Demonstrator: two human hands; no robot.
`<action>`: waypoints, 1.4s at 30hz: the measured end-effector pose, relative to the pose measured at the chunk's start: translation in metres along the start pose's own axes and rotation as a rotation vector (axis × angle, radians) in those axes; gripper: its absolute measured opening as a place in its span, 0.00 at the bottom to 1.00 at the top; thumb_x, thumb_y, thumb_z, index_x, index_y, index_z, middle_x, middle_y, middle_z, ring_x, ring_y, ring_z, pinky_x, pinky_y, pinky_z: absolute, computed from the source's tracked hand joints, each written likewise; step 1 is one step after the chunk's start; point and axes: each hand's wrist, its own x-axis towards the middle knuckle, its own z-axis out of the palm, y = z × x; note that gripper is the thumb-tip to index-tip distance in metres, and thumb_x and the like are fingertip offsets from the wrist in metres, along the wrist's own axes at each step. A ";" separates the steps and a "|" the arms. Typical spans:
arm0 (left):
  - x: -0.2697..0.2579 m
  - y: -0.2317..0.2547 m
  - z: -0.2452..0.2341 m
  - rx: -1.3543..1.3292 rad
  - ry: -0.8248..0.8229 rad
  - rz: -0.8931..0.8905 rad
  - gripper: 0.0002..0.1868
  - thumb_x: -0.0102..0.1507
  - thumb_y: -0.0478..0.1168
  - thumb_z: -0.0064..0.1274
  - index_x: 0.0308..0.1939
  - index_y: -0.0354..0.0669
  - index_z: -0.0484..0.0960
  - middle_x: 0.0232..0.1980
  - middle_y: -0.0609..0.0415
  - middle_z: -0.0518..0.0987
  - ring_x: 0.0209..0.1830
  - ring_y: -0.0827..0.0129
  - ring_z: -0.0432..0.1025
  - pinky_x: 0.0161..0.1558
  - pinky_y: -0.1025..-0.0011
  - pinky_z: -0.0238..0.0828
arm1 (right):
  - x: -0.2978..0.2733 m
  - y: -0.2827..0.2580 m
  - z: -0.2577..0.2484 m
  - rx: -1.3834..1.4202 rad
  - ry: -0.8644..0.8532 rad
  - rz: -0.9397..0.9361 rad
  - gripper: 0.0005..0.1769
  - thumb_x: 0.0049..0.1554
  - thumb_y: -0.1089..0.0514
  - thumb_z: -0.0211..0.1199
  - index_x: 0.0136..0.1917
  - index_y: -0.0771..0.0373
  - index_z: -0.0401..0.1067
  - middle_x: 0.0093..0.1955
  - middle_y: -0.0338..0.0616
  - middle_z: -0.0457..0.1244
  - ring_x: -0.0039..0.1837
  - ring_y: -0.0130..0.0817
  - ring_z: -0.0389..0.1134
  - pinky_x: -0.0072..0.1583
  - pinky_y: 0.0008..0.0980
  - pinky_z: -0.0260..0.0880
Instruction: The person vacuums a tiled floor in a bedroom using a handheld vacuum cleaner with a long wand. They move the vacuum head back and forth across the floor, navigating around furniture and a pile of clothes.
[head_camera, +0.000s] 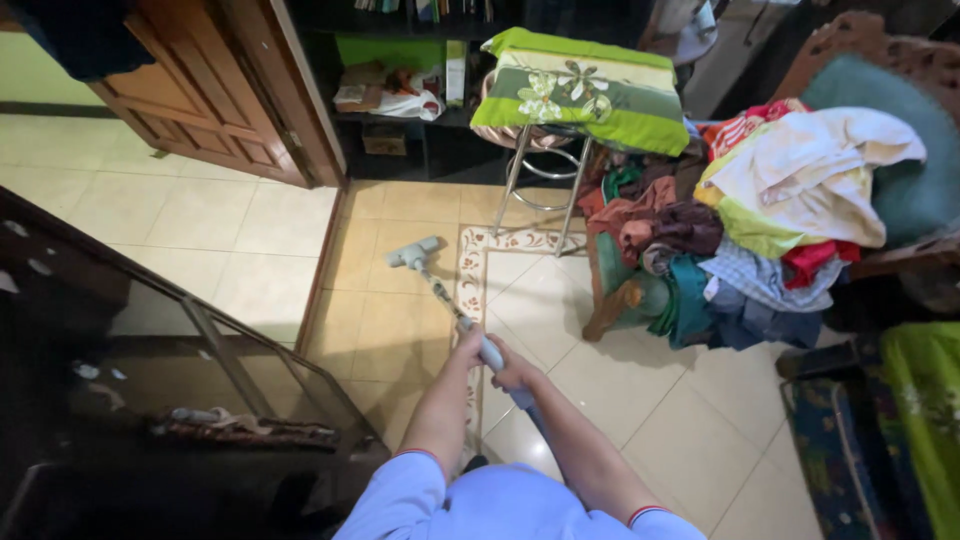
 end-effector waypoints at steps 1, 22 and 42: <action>-0.014 0.006 -0.001 0.012 0.004 -0.003 0.41 0.68 0.55 0.36 0.79 0.52 0.33 0.42 0.48 0.76 0.39 0.56 0.75 0.39 0.52 0.75 | -0.005 -0.004 0.000 0.013 -0.003 0.000 0.65 0.41 0.70 0.73 0.80 0.29 0.48 0.60 0.71 0.63 0.48 0.59 0.74 0.42 0.39 0.78; -0.198 -0.223 0.122 0.343 -0.192 -0.081 0.43 0.67 0.56 0.39 0.81 0.58 0.34 0.67 0.33 0.66 0.59 0.34 0.71 0.45 0.20 0.69 | -0.280 0.206 0.033 0.166 0.224 0.112 0.60 0.44 0.67 0.71 0.82 0.37 0.45 0.53 0.63 0.68 0.40 0.49 0.75 0.40 0.38 0.78; -0.394 -0.375 0.135 0.607 -0.377 -0.124 0.43 0.68 0.58 0.37 0.80 0.58 0.34 0.59 0.37 0.75 0.56 0.38 0.74 0.44 0.27 0.74 | -0.503 0.303 0.122 0.396 0.426 0.274 0.60 0.42 0.68 0.71 0.81 0.36 0.51 0.51 0.68 0.67 0.39 0.52 0.75 0.38 0.38 0.78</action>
